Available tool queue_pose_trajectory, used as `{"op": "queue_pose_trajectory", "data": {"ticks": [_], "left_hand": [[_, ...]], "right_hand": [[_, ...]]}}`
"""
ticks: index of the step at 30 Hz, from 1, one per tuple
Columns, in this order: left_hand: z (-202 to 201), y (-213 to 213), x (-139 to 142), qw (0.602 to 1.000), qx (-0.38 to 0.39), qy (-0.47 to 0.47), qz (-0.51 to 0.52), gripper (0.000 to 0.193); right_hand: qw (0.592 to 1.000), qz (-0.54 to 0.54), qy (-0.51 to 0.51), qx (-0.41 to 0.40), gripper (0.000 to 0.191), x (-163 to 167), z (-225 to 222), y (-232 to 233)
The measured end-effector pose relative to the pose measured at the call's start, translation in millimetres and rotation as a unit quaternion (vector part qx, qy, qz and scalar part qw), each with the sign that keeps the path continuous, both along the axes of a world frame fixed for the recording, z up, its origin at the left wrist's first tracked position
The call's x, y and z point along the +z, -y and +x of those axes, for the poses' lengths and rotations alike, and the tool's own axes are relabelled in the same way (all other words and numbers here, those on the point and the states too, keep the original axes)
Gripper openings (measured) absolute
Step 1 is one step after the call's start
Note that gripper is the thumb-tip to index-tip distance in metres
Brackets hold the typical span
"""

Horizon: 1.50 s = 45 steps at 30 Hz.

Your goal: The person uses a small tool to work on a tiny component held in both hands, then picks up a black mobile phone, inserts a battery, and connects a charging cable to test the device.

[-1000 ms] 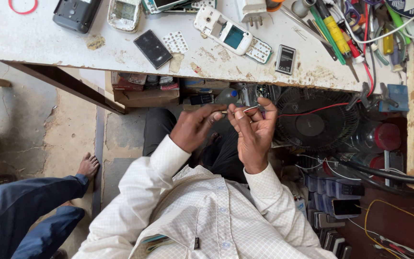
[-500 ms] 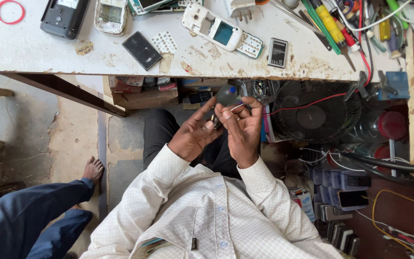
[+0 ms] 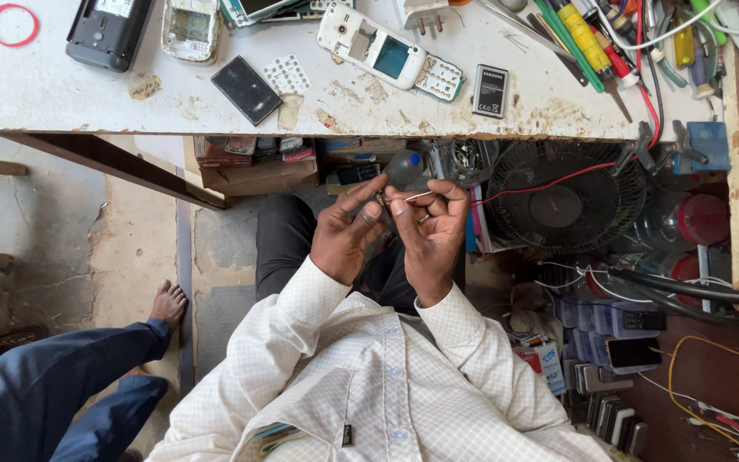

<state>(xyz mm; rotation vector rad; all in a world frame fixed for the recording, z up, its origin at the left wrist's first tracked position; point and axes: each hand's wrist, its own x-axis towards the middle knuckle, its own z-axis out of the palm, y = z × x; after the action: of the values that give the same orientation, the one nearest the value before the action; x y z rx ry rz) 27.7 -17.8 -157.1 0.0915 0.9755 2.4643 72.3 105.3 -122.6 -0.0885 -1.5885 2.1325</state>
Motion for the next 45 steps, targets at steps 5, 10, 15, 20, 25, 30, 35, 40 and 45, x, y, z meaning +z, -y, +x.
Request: {"op": "queue_pose_trajectory", "data": {"ticks": [5, 10, 15, 20, 25, 30, 35, 40, 45], "left_hand": [[-1, 1, 7, 0.998, 0.0, -0.005, -0.062, 0.043], [2, -2, 13, 0.995, 0.026, -0.01, -0.093, 0.039], [4, -2, 20, 0.99, 0.039, -0.032, -0.134, 0.038], [6, -1, 23, 0.981, 0.044, -0.053, -0.18, 0.04], [7, -1, 21, 0.98, 0.052, -0.062, -0.182, 0.041], [6, -1, 22, 0.978, 0.049, -0.056, -0.193, 0.042], [4, 1, 27, 0.969, 0.051, -0.08, -0.227, 0.045], [3, 1, 27, 0.961, 0.065, -0.11, -0.247, 0.045], [6, 1, 28, 0.954, 0.073, -0.13, -0.26, 0.045]], "right_hand": [[1.0, 0.016, 0.007, 0.0, 0.043, 0, 2, 1], [1.0, 0.014, 0.009, -0.003, 0.044, -2, 3, 2], [1.0, 0.017, 0.01, -0.007, 0.043, -3, 3, 2], [1.0, 0.012, 0.01, -0.006, 0.043, -4, 3, 2], [1.0, 0.013, 0.016, -0.009, 0.043, -4, 4, 3], [0.999, 0.035, 0.015, -0.01, 0.042, 0, 2, 3], [0.999, 0.05, 0.016, -0.013, 0.041, 5, -1, 4], [0.999, 0.038, 0.012, -0.013, 0.041, 7, 0, 6], [0.999, 0.032, 0.012, -0.01, 0.041, 7, 0, 7]]}}
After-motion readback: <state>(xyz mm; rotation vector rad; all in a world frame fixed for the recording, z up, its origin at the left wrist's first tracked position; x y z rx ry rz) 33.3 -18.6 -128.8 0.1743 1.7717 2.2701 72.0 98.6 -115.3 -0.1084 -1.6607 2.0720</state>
